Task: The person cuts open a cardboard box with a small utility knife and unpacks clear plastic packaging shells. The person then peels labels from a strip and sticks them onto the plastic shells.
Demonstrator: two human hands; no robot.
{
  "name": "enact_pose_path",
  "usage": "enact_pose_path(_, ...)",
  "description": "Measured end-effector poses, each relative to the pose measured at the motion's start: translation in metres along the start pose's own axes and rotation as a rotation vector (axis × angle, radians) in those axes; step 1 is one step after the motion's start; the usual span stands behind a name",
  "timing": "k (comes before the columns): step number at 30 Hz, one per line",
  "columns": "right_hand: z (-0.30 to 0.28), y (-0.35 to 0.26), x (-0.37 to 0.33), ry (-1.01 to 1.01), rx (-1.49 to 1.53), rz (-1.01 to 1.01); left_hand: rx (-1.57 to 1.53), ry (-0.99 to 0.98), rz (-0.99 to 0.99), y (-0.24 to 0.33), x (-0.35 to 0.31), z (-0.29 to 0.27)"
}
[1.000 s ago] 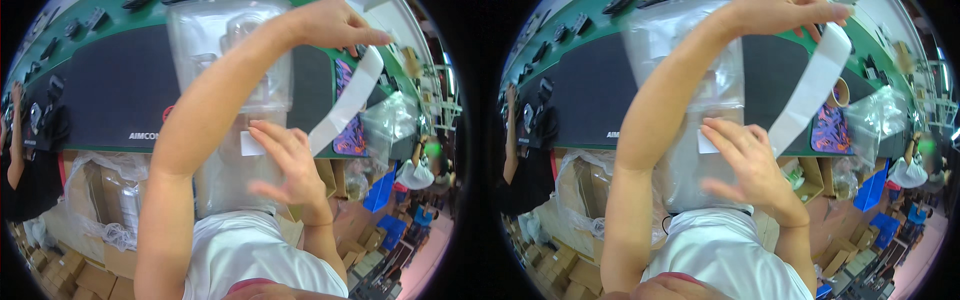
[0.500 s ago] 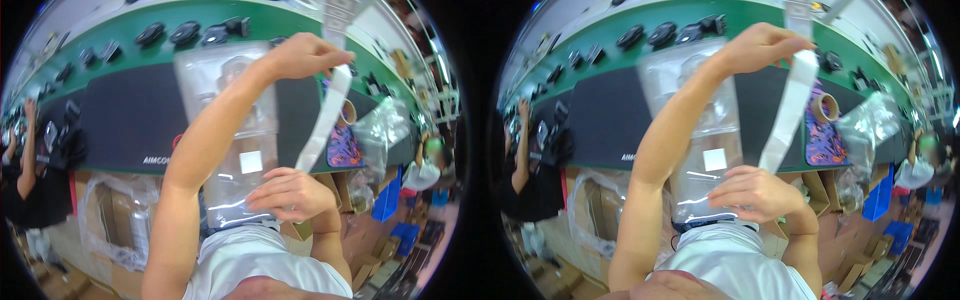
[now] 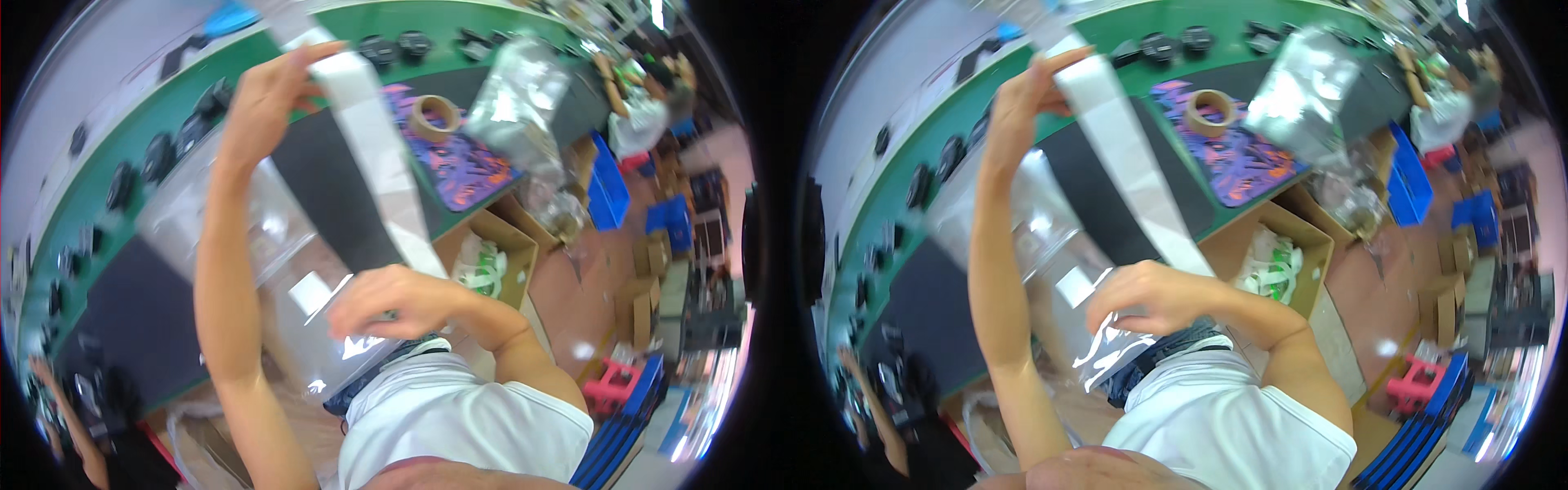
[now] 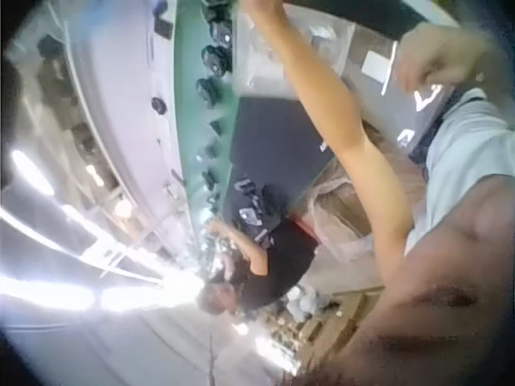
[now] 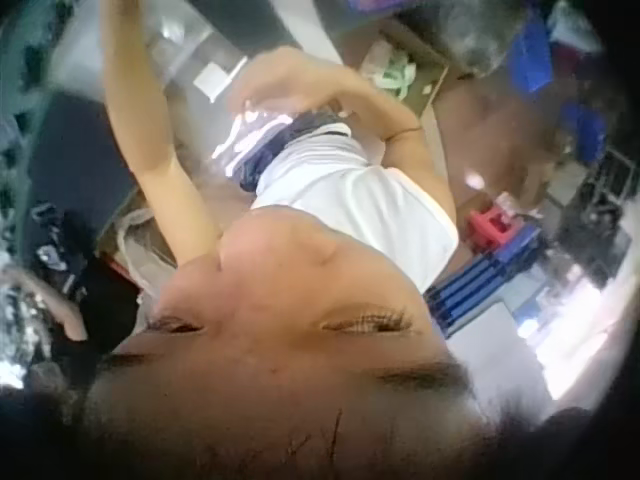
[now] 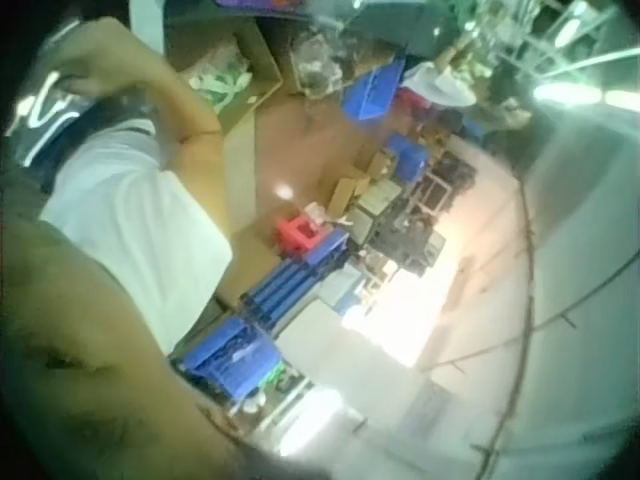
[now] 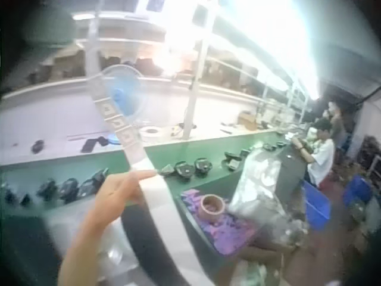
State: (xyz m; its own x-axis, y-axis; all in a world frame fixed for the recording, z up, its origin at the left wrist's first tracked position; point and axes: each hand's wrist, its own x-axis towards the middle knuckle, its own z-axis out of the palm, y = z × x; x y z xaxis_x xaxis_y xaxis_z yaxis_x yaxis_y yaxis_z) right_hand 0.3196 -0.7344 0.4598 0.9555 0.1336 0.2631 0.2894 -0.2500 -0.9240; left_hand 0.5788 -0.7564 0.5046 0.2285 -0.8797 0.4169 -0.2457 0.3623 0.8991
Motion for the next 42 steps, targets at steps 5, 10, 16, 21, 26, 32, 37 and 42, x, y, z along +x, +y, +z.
enact_pose_path(5,-0.015,0.031,-0.011,0.234,-0.358,-0.121,0.038,0.041,-0.144,-0.007,0.018,0.025)
enact_pose_path(10,-0.038,0.016,-0.008,0.136,-0.452,-0.142,-0.005,0.018,-0.175,-0.009,0.032,0.046)
enact_pose_path(16,-0.026,0.034,-0.009,0.238,-0.339,-0.272,0.007,0.049,-0.215,0.002,0.039,0.049)
enact_pose_path(21,-0.01,0.047,-0.004,0.398,-0.252,-0.304,-0.042,0.099,-0.23,0.001,0.026,0.043)
enact_pose_path(26,0.008,0.046,0.035,0.563,-0.386,-0.182,-0.025,0.117,-0.187,0.001,0.014,0.011)
enact_pose_path(32,0.033,0.06,0.057,0.621,-0.403,-0.029,-0.265,-0.009,-0.247,0.051,-0.012,-0.001)
enact_pose_path(37,0.06,0.042,0.09,0.842,-0.101,0.101,0.07,-0.207,-0.025,0.16,-0.059,-0.035)
enact_pose_path(42,0.066,0.043,0.09,0.846,-0.17,0.22,0.505,-0.084,0.093,0.165,-0.079,-0.02)
